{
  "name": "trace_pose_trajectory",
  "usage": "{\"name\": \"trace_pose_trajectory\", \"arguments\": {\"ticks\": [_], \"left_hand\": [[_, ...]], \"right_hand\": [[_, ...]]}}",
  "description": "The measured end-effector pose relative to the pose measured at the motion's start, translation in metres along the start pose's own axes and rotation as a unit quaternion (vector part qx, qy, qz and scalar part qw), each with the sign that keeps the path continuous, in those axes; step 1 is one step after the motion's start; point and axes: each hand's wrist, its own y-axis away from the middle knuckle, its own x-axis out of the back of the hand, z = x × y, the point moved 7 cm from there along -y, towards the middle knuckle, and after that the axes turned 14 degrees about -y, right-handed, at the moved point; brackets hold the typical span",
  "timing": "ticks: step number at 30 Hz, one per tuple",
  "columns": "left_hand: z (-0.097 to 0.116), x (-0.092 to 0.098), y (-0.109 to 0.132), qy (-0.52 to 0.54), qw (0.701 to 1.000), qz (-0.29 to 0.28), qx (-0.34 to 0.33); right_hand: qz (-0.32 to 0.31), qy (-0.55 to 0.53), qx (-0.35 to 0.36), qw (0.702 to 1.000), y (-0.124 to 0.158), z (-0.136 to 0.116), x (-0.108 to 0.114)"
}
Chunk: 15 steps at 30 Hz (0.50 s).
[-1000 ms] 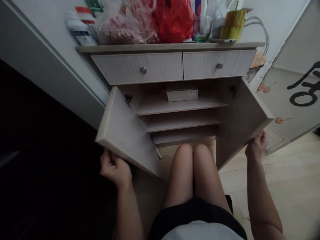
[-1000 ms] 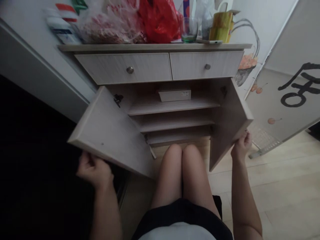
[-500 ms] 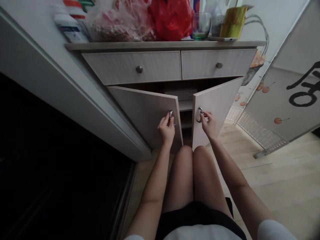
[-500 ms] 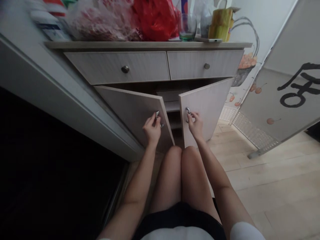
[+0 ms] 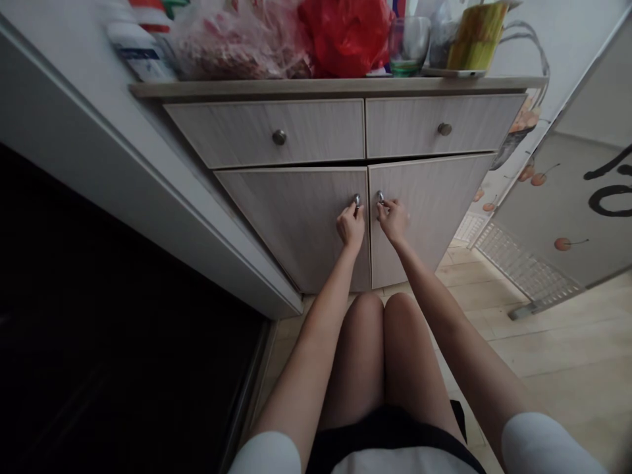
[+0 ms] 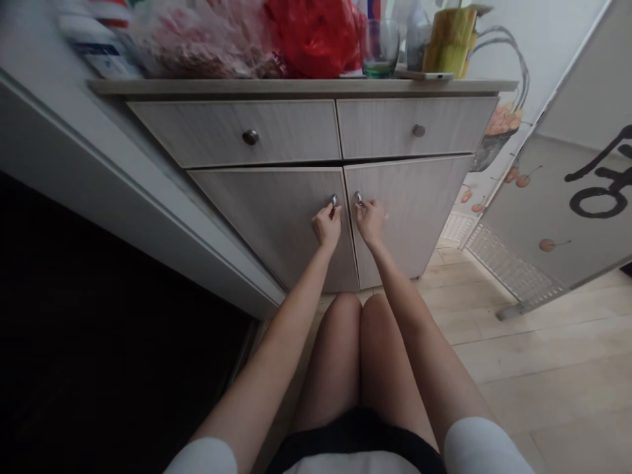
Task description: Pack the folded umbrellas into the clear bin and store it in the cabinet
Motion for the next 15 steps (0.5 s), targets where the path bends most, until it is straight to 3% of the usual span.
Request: {"name": "trace_pose_trajectory", "arguments": {"ticks": [15], "left_hand": [[0.005,-0.021,-0.036,-0.048,0.998,-0.038,0.0]], "right_hand": [[-0.022,0.051,-0.036,0.998,-0.027,-0.007,-0.015]]}}
